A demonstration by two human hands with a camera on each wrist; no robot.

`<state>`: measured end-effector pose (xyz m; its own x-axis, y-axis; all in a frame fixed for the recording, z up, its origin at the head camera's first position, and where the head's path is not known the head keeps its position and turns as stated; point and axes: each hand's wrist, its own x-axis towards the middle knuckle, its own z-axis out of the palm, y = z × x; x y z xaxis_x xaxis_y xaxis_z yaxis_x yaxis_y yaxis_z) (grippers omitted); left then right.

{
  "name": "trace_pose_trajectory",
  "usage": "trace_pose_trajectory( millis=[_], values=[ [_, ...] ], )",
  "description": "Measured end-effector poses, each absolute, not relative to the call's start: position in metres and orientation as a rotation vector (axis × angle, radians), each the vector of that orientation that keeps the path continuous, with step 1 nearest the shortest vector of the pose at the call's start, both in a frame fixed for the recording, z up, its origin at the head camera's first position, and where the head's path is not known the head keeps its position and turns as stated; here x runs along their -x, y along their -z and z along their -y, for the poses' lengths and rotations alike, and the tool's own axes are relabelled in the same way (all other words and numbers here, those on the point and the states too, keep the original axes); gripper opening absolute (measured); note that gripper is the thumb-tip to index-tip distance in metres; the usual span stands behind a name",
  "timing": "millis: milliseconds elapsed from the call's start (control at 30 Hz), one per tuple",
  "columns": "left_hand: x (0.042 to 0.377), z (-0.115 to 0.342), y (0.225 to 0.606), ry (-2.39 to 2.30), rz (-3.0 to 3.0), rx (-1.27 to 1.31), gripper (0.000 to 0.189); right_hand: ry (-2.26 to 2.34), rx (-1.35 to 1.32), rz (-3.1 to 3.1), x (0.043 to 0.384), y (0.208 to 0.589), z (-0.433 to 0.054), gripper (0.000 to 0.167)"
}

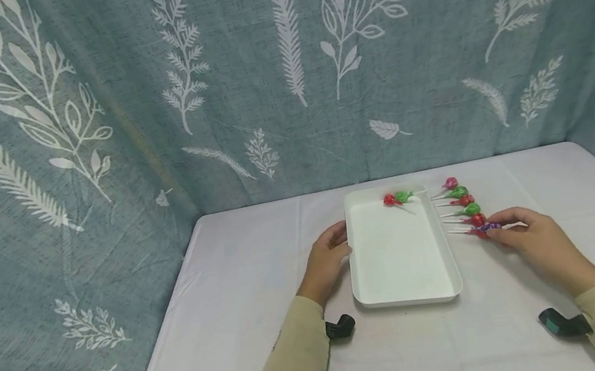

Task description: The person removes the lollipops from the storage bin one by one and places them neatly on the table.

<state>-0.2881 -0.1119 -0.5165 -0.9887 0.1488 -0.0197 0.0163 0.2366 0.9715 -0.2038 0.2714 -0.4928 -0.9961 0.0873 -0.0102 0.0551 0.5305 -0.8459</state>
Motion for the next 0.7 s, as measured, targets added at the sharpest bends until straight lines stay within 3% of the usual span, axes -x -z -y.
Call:
trace_pose_trajectory(
  millis=[700],
  values=[
    [0.286, 0.117, 0.520, -1.873, -2.376, -0.212, 0.063, -1.415, 0.159, 2.816, 0.188, 0.509, -0.268, 0.045]
  ],
)
